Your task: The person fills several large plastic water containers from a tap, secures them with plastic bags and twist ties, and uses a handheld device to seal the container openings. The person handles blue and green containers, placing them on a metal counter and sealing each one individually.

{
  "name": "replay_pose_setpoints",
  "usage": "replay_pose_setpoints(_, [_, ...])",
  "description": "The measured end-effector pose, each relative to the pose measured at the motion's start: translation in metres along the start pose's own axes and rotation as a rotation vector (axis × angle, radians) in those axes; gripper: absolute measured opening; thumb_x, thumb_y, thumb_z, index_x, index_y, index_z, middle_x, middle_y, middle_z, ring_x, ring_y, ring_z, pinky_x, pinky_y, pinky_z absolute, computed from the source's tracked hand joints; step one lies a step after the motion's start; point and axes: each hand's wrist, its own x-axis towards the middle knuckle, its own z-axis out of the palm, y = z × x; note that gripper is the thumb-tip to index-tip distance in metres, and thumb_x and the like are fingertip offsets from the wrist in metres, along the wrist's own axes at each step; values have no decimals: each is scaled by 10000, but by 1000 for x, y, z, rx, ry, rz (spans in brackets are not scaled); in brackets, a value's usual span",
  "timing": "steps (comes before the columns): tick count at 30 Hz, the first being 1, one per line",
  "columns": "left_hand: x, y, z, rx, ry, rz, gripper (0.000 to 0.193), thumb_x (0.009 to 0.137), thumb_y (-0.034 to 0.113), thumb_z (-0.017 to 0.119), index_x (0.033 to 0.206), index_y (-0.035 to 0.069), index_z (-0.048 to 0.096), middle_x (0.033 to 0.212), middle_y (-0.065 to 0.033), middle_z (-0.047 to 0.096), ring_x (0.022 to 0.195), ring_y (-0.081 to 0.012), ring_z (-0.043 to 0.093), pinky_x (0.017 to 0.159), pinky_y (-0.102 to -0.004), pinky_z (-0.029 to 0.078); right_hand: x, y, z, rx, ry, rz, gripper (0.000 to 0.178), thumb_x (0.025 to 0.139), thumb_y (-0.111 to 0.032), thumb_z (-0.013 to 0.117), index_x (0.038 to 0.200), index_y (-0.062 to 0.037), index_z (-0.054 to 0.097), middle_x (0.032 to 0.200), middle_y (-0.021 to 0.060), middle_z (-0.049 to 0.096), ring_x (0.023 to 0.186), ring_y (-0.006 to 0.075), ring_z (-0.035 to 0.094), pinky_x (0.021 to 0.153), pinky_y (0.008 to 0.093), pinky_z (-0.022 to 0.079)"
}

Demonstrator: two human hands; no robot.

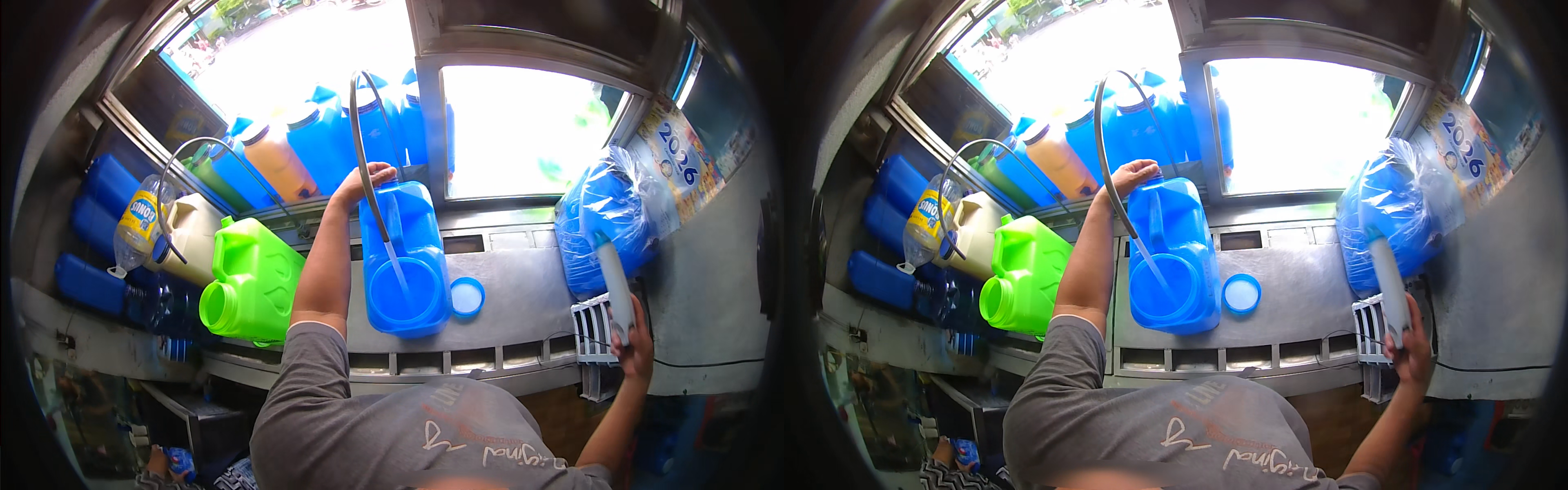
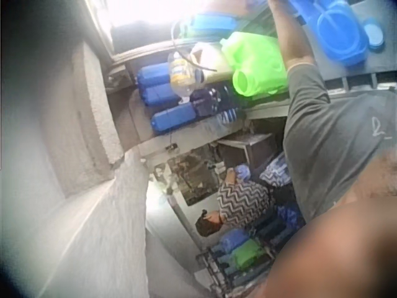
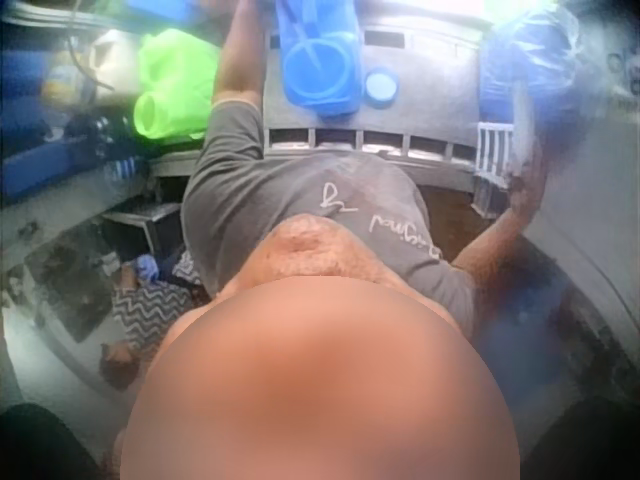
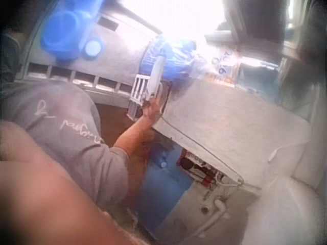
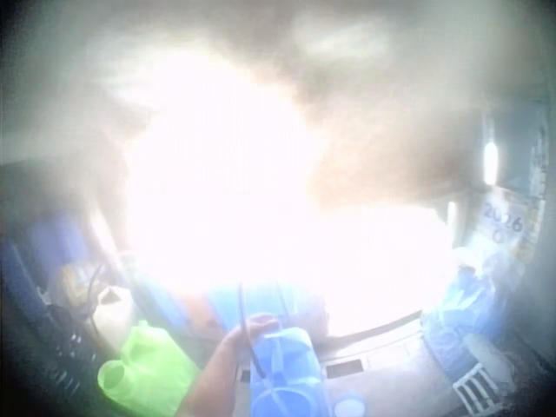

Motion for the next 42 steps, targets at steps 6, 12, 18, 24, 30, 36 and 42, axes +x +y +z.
replay_pose_setpoints(6, [-1,-9,-14,-204,7,-90,657,802,202,833,1336,-25,525,1086,-122,688,981,-192,663,876,-318,536,-108,-35,-46,-84,339,-168,855,869,-294,735,1548,-108,250,1223,141,552,688,116,573,502,238,473])
replay_pose_setpoints(12, [2,-8,-11,-163,57,-141,662,815,241,826,1343,-16,520,1124,-122,674,1039,-180,645,916,-312,513,-105,-45,-96,-191,518,-117,688,926,-268,670,1515,-136,341,1142,48,552,680,105,560,523,230,479])
replay_pose_setpoints(18, [2,-11,-12,-201,-2,-113,747,786,274,850,1370,-13,484,1032,-125,673,1004,-213,647,910,-326,520,-60,4,-166,-132,661,30,580,949,-263,647,1480,-237,416,1068,2,547,726,115,563,548,242,486])
replay_pose_setpoints(24, [-6,4,-7,-125,95,-125,683,773,293,863,1301,-9,551,1039,-92,683,945,-165,659,856,-292,526,-49,32,-204,-45,675,-11,576,945,-295,652,1470,-236,422,1066,0,556,732,113,574,557,244,493])
replay_pose_setpoints(30, [-3,8,0,-37,31,-124,666,760,309,869,1261,-22,582,1089,-119,697,1029,-189,656,916,-315,516,-42,46,-226,-194,750,-12,562,897,-258,712,1400,-191,470,990,-9,561,715,96,577,514,219,475])
replay_pose_setpoints(36, [-4,10,-7,-16,36,-144,543,782,246,853,1201,-3,613,1055,-112,708,1029,-180,658,931,-311,507,-43,76,-273,-946,983,80,577,853,-153,730,1373,-69,496,1080,100,627,884,203,639,695,323,531])
replay_pose_setpoints(42, [-5,8,-5,-35,11,-20,515,793,316,844,1149,1,647,969,-76,712,892,-145,665,822,-258,523,-41,85,-266,-1336,1107,172,593,850,-140,716,1363,49,487,1337,245,569,1248,375,549,1049,412,418])
